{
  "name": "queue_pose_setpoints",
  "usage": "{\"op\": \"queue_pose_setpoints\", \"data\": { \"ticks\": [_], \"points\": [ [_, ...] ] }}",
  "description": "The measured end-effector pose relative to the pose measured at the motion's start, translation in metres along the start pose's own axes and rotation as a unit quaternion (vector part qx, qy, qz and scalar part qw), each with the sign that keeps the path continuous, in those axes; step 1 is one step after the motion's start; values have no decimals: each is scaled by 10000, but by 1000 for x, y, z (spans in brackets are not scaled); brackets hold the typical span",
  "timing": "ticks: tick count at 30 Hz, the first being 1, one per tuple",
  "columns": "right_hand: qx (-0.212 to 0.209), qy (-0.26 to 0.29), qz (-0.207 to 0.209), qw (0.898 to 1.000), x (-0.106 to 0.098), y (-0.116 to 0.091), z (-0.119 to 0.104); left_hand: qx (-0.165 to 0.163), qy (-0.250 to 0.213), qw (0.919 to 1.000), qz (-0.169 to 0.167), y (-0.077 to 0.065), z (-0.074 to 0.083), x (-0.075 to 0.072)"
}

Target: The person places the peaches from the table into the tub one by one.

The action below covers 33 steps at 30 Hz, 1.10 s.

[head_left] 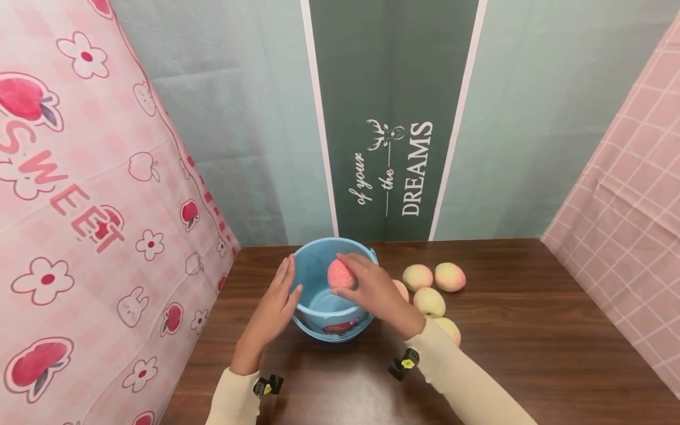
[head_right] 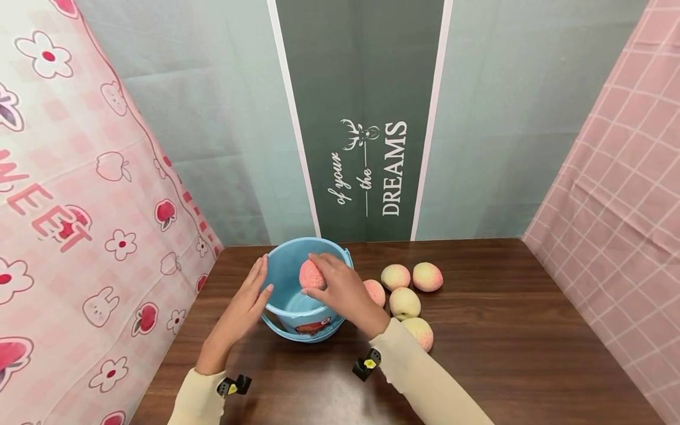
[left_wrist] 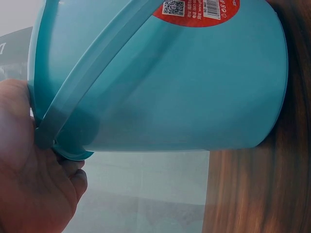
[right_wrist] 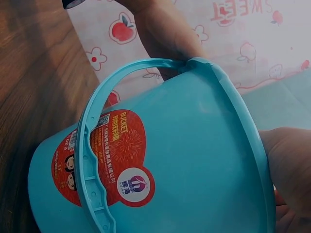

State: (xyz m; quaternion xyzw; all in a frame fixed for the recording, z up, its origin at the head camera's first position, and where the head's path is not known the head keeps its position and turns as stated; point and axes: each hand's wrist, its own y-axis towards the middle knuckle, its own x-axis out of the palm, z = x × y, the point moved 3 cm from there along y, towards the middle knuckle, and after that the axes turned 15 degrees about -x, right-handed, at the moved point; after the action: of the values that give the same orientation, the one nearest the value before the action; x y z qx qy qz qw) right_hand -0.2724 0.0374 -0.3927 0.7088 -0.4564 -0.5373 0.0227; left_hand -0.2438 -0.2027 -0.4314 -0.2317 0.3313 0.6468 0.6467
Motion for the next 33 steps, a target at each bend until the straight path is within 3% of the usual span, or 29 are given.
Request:
{"op": "queue_pose_setpoints", "data": {
  "ticks": [5, 14, 24, 33],
  "points": [
    [37, -44, -115, 9999, 5, -3, 1, -59, 25, 10000, -29, -2, -2, 2],
    [-105, -71, 94, 9999, 6, -8, 3, 45, -2, 10000, 6, -2, -1, 1],
    [-50, 767, 337, 9965, 2, -17, 8, 107, 6, 9999, 20, -2, -2, 2],
    [-74, 1043, 576, 9928, -7, -26, 14, 136, -1, 9999, 63, -3, -1, 1]
  ]
}}
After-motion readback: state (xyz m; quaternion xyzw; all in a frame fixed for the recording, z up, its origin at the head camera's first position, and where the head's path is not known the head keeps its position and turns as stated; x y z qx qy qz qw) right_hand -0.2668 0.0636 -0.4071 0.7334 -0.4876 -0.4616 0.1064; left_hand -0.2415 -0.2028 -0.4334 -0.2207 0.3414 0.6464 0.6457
